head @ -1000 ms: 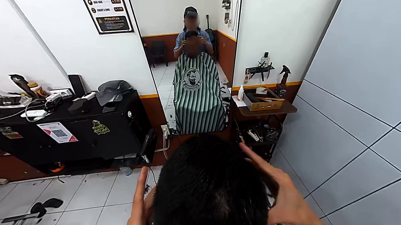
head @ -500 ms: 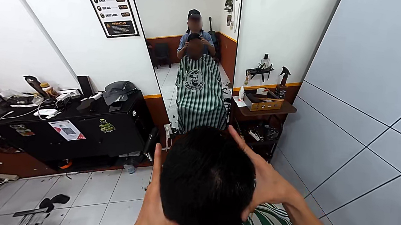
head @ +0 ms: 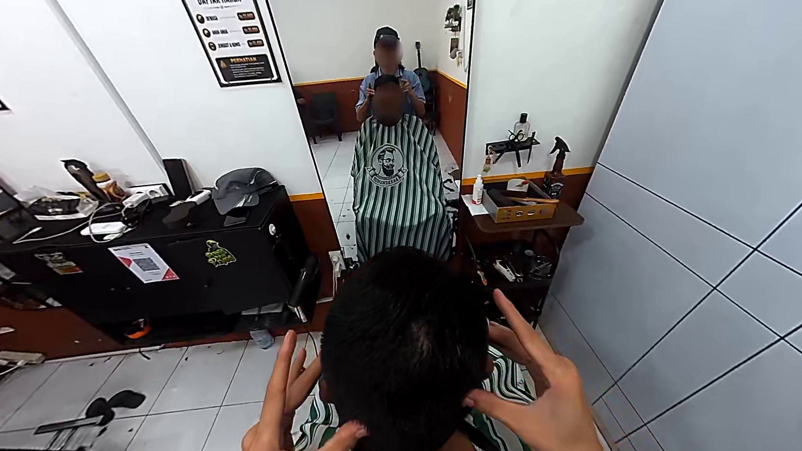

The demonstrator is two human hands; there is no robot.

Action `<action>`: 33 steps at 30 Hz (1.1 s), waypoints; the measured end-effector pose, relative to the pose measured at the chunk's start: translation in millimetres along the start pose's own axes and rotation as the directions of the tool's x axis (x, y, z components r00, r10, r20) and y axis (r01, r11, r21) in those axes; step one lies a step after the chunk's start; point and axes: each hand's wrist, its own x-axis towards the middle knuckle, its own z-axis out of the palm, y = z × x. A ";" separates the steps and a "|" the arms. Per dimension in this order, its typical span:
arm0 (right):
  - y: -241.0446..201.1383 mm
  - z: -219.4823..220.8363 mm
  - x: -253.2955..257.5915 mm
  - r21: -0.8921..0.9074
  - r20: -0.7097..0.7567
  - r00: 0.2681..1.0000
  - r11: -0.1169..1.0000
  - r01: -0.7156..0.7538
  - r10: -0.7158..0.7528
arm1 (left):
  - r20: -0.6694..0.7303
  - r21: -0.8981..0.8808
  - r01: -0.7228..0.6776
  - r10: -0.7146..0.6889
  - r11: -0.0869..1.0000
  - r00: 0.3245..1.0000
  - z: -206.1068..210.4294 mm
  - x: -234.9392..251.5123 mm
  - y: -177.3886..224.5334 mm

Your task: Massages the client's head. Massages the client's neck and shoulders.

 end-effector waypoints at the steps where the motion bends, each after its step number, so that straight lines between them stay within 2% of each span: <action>1: -0.5 2.8 -3.8 -0.001 -0.036 0.999 1.000 0.007 -0.007 | -0.017 -0.003 0.009 -0.009 1.000 1.000 1.7 -1.4 1.7; 8: -2.0 13.7 -18.8 -0.024 -0.208 0.978 1.000 0.018 -0.022 | -0.130 0.014 0.035 -0.033 0.999 0.991 10.7 -11.6 14.2; 10: -5.5 1.6 -16.5 0.083 -0.296 0.953 0.996 -0.037 0.060 | -0.217 0.075 -0.014 0.030 0.997 0.976 -4.2 -18.2 28.9; 12: 2.5 -21.6 7.8 0.044 -0.398 0.911 0.994 -0.096 0.105 | -0.300 0.111 -0.060 0.091 0.992 0.950 -27.5 -3.8 27.0; 13: 11.8 -29.5 23.8 0.022 -0.410 0.900 0.988 -0.151 0.146 | -0.306 0.101 -0.028 0.057 0.995 0.950 -34.9 12.1 13.4; 15: 30.6 -25.4 60.0 0.094 -0.259 0.910 0.946 -0.311 0.325 | -0.131 -0.028 0.152 -0.154 0.988 0.979 -28.2 48.5 -18.0; 16: 35.6 -15.0 77.1 0.158 -0.110 0.892 0.893 -0.421 0.439 | 0.022 -0.093 0.300 -0.300 0.949 0.954 -16.4 66.8 -25.3; 18: 32.9 9.5 103.9 0.208 0.171 0.779 0.751 -0.627 0.603 | 0.275 -0.185 0.577 -0.522 0.795 0.808 9.7 94.9 -25.5; 20: 18.4 27.5 121.3 0.228 0.344 0.667 0.630 -0.742 0.661 | 0.409 -0.285 0.690 -0.566 0.665 0.716 27.7 112.2 -20.1; 22: 18.6 34.0 127.7 0.251 0.473 0.598 0.552 -0.795 0.647 | 0.497 -0.420 0.717 -0.520 0.557 0.695 38.9 120.6 -15.8; 24: 32.3 36.7 127.3 0.265 0.550 0.602 0.562 -0.784 0.579 | 0.518 -0.506 0.705 -0.478 0.497 0.709 45.3 123.9 -13.5; 26: 28.7 36.3 129.7 0.198 0.551 0.633 0.652 -0.732 0.543 | 0.480 -0.533 0.670 -0.467 0.517 0.742 48.1 122.3 -12.4; 28: 25.2 35.2 130.0 0.089 0.547 0.691 0.787 -0.610 0.473 | 0.426 -0.530 0.593 -0.414 0.606 0.804 48.4 119.0 -14.6; 30: 28.4 32.1 128.1 0.009 0.563 0.743 0.897 -0.443 0.362 | 0.342 -0.525 0.436 -0.289 0.730 0.894 51.1 117.3 -19.8; 32: 31.9 33.1 126.9 0.041 0.522 0.752 0.869 -0.493 0.402 | 0.285 -0.496 0.292 -0.164 0.818 0.944 51.7 116.3 -31.2; 33: 34.5 34.2 125.8 0.081 0.495 0.765 0.854 -0.513 0.412 | 0.288 -0.479 0.293 -0.167 0.827 0.943 51.8 115.5 -34.0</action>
